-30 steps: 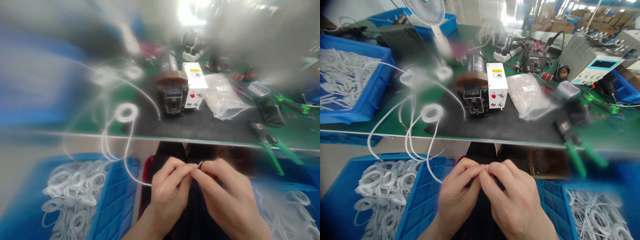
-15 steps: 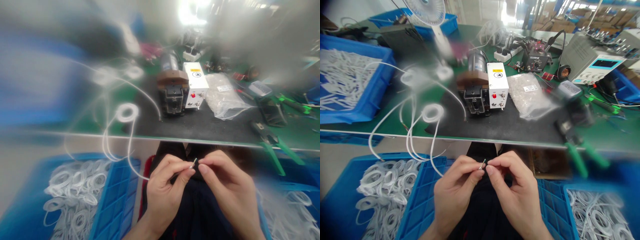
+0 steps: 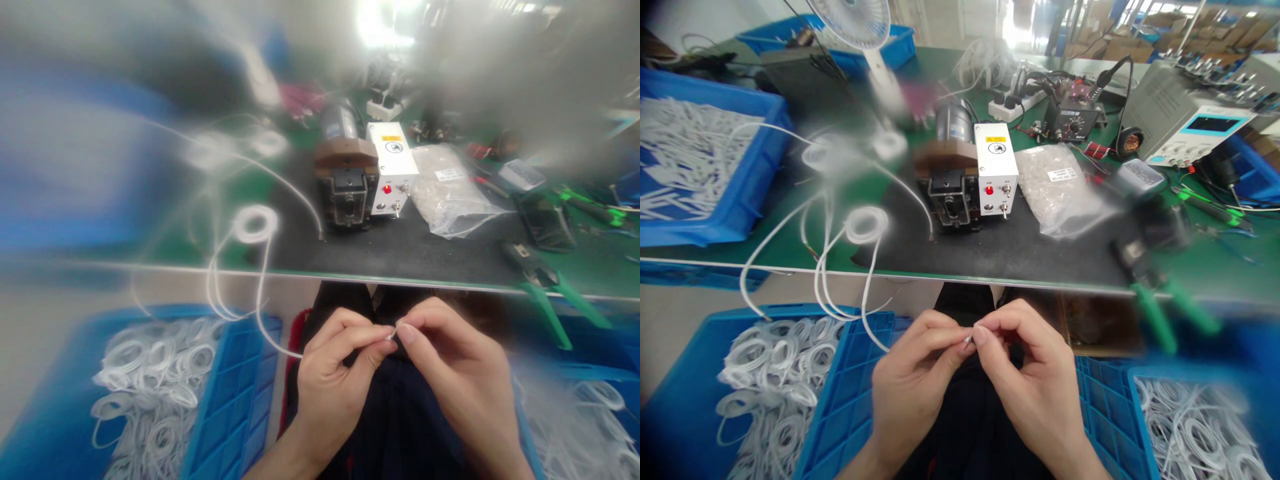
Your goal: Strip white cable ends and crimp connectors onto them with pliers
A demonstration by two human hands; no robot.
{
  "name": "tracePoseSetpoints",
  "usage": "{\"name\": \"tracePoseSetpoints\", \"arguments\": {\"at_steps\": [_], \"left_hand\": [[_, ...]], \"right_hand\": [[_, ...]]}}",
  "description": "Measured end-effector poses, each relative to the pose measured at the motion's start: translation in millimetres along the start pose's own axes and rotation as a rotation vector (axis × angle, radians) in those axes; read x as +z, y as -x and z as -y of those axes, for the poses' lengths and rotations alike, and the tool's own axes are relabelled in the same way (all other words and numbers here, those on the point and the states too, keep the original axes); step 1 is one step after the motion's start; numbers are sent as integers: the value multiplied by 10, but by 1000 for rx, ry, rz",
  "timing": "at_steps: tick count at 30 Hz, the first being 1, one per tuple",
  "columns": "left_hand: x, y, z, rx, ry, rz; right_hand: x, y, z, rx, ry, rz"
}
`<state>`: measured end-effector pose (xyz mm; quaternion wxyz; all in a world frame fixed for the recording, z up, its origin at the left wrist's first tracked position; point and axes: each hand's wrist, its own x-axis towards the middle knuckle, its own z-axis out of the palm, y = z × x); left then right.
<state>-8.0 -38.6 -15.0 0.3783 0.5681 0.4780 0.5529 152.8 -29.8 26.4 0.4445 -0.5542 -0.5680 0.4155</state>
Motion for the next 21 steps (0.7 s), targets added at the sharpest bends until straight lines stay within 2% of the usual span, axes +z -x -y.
{"name": "tracePoseSetpoints", "arguments": {"at_steps": [11,17,21], "left_hand": [[-10,-35,49,-191,242,52],[-2,-46,55,-171,241,24],[-8,-26,42,-138,183,14]], "right_hand": [[-9,5,-32,82,-84,10],[21,-19,-57,120,-134,28],[11,0,-28,89,-98,22]]}}
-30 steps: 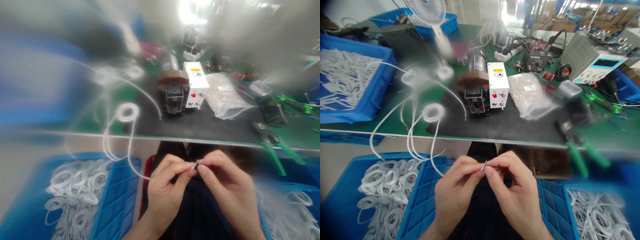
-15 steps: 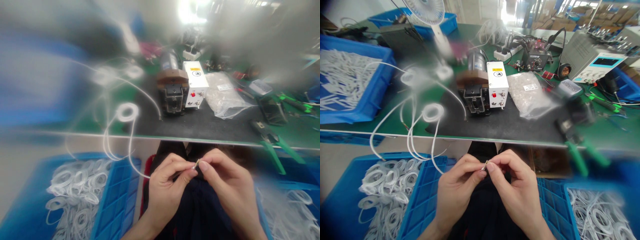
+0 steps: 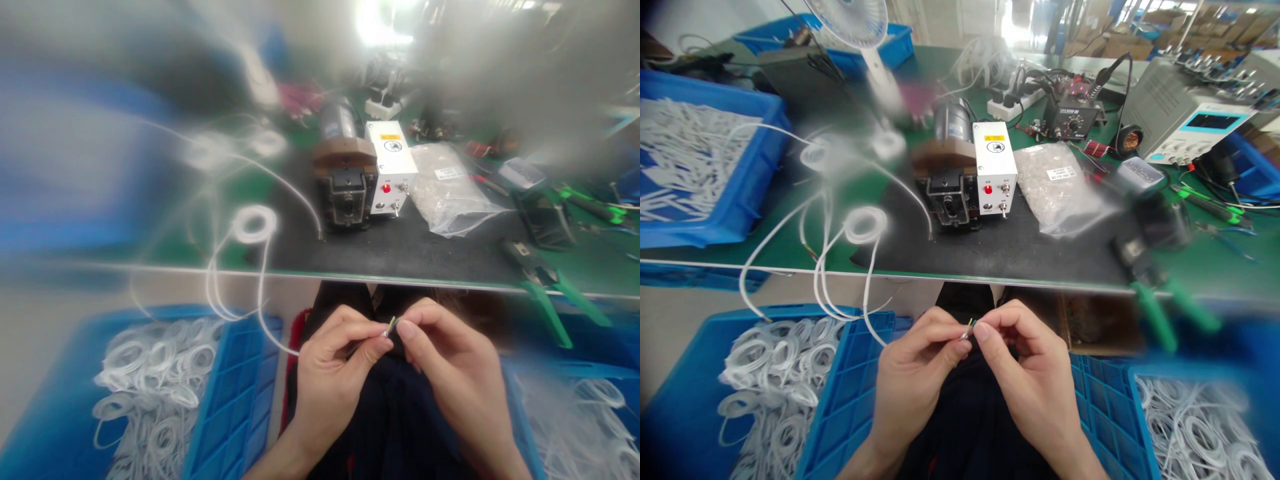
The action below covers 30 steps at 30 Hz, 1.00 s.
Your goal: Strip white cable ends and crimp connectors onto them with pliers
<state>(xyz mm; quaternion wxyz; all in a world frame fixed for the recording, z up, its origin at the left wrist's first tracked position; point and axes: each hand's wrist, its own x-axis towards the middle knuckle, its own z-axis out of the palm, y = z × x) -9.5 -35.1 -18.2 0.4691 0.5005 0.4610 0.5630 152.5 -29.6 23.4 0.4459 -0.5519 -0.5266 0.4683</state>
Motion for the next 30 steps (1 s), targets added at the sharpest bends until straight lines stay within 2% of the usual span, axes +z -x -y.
{"name": "tracePoseSetpoints", "arguments": {"at_steps": [5,22,30], "left_hand": [[4,19,-5,37,-70,-1],[35,42,-42,186,-205,-41],[27,38,-22,139,-180,-43]], "right_hand": [[6,17,17,-48,39,-11],[8,29,29,-33,99,-29],[-19,63,6,-50,66,-10]]}}
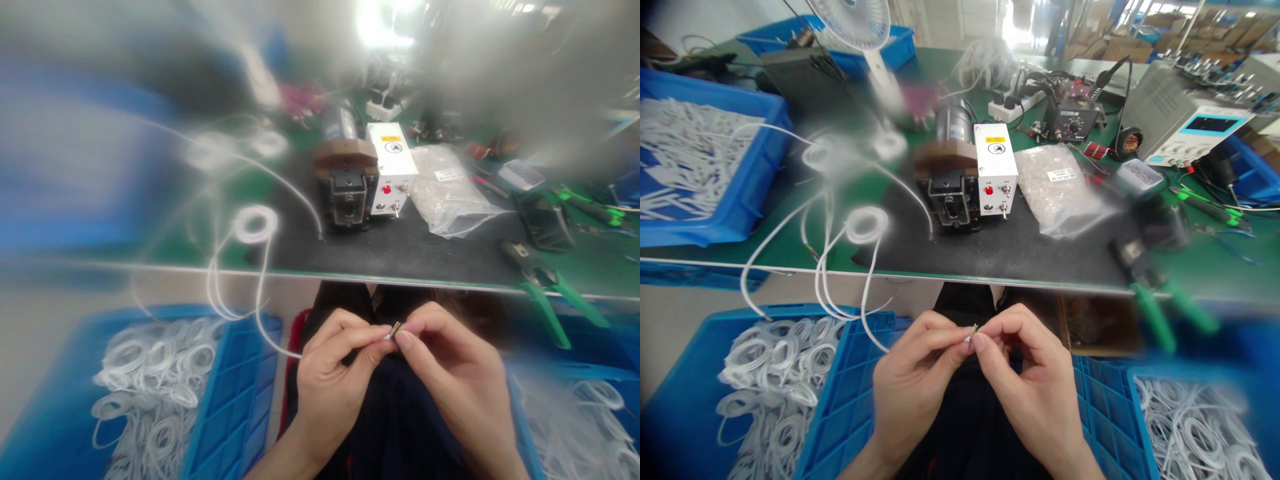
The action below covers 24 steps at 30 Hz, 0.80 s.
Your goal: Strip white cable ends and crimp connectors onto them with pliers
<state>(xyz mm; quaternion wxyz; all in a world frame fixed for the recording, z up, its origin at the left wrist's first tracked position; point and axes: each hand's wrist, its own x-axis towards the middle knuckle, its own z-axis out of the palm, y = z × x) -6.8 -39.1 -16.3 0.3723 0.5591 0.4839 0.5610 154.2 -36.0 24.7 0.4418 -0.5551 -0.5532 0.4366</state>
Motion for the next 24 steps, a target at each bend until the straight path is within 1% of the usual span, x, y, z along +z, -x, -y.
{"name": "tracePoseSetpoints", "arguments": {"at_steps": [6,13,17,21,24], "left_hand": [[-10,-11,-2,29,1,2],[-14,30,36,89,-78,-10],[-8,20,26,107,-73,-4],[-25,1,3,49,-20,10],[-46,-2,15,-32,57,37]], "right_hand": [[22,-14,-14,-86,-48,26],[8,-53,5,-65,7,30],[-5,-52,26,-42,16,31],[-12,-59,-5,-4,-30,47],[1,-79,-100,74,-160,103]]}}
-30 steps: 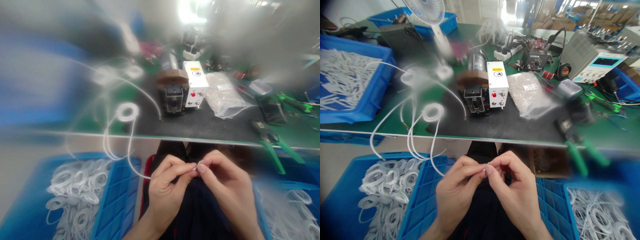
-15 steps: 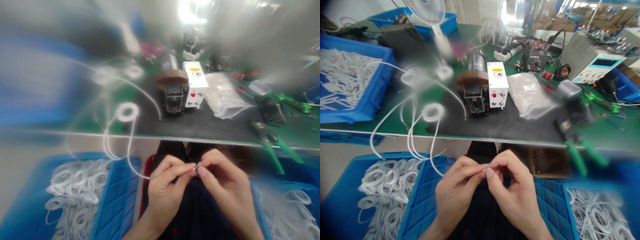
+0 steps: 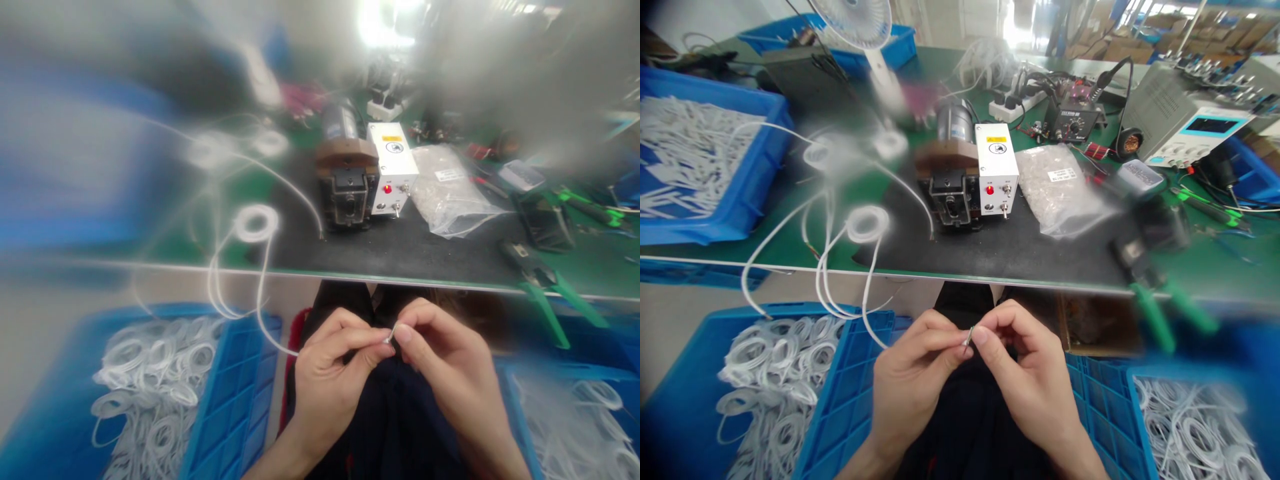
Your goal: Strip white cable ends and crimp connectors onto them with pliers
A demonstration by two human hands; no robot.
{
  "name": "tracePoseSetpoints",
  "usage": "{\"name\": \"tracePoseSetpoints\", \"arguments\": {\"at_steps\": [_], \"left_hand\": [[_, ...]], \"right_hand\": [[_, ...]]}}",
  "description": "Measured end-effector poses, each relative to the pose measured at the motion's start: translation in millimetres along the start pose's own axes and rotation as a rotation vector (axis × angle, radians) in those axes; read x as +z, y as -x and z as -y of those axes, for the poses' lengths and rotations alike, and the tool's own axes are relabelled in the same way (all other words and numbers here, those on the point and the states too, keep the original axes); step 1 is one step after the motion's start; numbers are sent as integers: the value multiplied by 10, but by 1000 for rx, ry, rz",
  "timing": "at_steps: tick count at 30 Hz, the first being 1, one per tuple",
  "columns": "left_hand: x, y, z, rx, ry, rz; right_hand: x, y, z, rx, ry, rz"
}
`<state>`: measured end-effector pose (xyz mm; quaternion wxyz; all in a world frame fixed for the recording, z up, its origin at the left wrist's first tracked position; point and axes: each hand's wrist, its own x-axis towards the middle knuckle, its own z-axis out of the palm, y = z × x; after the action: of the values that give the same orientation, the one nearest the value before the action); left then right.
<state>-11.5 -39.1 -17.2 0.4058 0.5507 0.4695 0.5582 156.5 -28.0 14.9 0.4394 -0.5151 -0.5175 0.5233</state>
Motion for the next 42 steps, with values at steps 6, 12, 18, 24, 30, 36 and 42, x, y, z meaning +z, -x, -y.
{"name": "tracePoseSetpoints", "arguments": {"at_steps": [6,12,18,24,30,36,42], "left_hand": [[-10,-11,43,-50,76,3],[-1,0,51,-27,22,-19],[25,16,36,89,-71,-53],[20,31,20,231,-231,-87],[-19,105,32,324,-437,-76],[-26,103,28,343,-457,-66],[-5,53,20,167,-245,-58]], "right_hand": [[21,-40,-164,154,-223,72],[2,20,-26,-8,11,-33],[-10,103,63,-153,169,-60],[-6,50,103,-223,291,-61],[-13,6,128,-228,332,-57],[-34,9,104,-149,288,-43],[-74,16,46,-72,152,20]]}}
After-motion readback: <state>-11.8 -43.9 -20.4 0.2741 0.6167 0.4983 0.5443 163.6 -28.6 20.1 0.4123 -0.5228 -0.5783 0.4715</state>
